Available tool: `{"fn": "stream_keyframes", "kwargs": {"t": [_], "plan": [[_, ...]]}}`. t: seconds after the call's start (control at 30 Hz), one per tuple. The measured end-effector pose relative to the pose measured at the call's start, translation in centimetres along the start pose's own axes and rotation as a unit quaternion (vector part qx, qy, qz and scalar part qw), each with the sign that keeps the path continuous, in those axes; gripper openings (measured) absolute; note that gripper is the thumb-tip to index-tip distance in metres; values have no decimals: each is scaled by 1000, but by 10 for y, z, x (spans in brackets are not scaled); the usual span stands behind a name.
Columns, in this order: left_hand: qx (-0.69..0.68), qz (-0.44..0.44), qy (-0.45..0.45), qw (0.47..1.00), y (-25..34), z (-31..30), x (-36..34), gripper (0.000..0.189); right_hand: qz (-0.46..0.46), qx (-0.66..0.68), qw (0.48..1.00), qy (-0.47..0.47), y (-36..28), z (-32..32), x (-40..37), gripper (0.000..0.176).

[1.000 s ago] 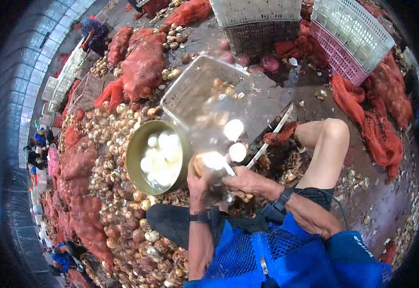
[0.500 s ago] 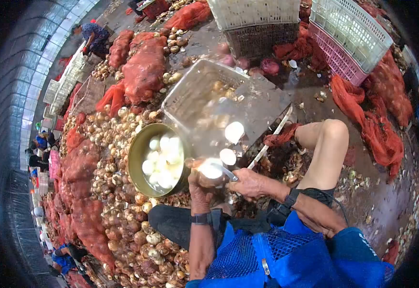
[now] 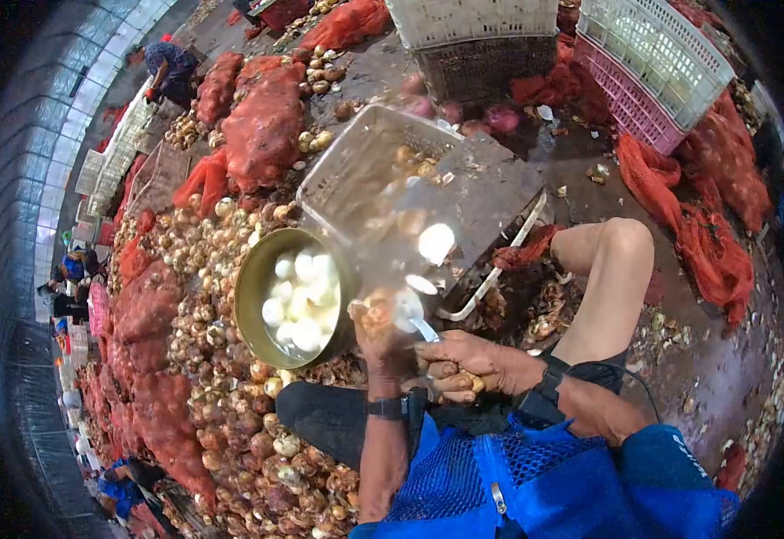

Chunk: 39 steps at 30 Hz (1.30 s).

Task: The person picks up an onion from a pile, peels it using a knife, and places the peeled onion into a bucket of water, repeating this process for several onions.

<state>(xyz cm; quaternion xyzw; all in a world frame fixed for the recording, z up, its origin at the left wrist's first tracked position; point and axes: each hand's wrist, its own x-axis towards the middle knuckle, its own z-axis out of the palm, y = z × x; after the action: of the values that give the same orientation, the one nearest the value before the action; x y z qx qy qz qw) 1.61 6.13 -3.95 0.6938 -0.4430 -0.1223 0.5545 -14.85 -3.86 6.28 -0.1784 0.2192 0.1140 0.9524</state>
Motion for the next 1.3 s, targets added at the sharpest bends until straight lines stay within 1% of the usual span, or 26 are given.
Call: {"fn": "stream_keyframes", "kwargs": {"t": [0.07,0.1,0.13,0.17,0.2,0.27,0.33,0.37,0.4,0.47,0.5,0.53,0.6,0.63,0.67,0.73,0.8,0.87,0.93,1.0,1.03,1.13,1.2,1.23,1.27,1.3], "plan": [[-246,-149,41,957,-2,0,-4,63,-2,164,983,-79,13,-3,8,26],[-397,-149,19,905,56,1,19,65,-22,159,985,-57,15,3,9,29],[-396,-150,19,906,53,3,17,65,-21,160,985,-58,13,8,8,29],[-408,-188,44,892,46,6,14,58,-51,-64,995,63,6,13,7,26],[-420,-226,68,876,38,7,12,54,-78,-283,939,181,-1,18,4,28],[-437,-246,72,862,43,10,18,47,-61,-317,927,193,-10,26,-6,34],[-486,-227,13,844,51,11,20,48,-91,-362,900,223,-7,23,-11,31],[-498,-273,-25,823,41,9,21,52,-93,-346,908,216,-7,26,-17,27],[-499,-273,-25,822,41,13,18,52,-92,-346,908,217,-8,28,-19,27],[-479,-211,55,850,57,22,15,65,-71,-386,887,243,-9,29,-22,29],[-469,-223,42,854,65,21,18,67,-104,-451,850,251,-3,14,-15,31],[-470,-222,42,853,62,21,17,67,-104,-452,849,252,3,4,-14,31],[-546,-276,43,790,54,20,14,65,-233,-591,716,289,10,-7,-15,34],[-479,-222,3,849,67,15,19,62,-193,-560,754,284,-1,8,-28,36],[-480,-223,4,848,66,14,19,62,-192,-561,753,284,0,7,-28,36],[-489,-283,80,821,61,14,19,65,-214,-580,717,322,4,3,-30,34],[-500,-260,62,823,58,15,23,65,-217,-578,719,319,7,2,-21,32],[-457,-223,41,860,61,13,25,60,-286,-565,712,304,11,3,-12,30],[-446,-231,58,863,59,17,22,58,-294,-586,694,299,15,-4,-5,30],[-447,-249,77,855,69,20,24,51,-270,-554,722,316,16,-3,-3,31],[-437,-250,52,862,63,18,25,52,-269,-554,721,318,19,-7,-1,31],[-446,-271,87,848,59,23,17,56,-318,-559,701,308,19,-8,0,32],[-442,-276,79,850,62,20,17,63,-81,-378,880,276,-4,16,-13,33],[-394,-271,72,875,67,19,18,64,-37,-405,882,238,-7,11,-10,32],[-346,-266,64,897,69,19,19,65,-38,-404,882,238,1,-4,-2,32],[-381,-266,83,882,65,22,16,67,-147,-519,797,271,15,-23,9,30]]}}
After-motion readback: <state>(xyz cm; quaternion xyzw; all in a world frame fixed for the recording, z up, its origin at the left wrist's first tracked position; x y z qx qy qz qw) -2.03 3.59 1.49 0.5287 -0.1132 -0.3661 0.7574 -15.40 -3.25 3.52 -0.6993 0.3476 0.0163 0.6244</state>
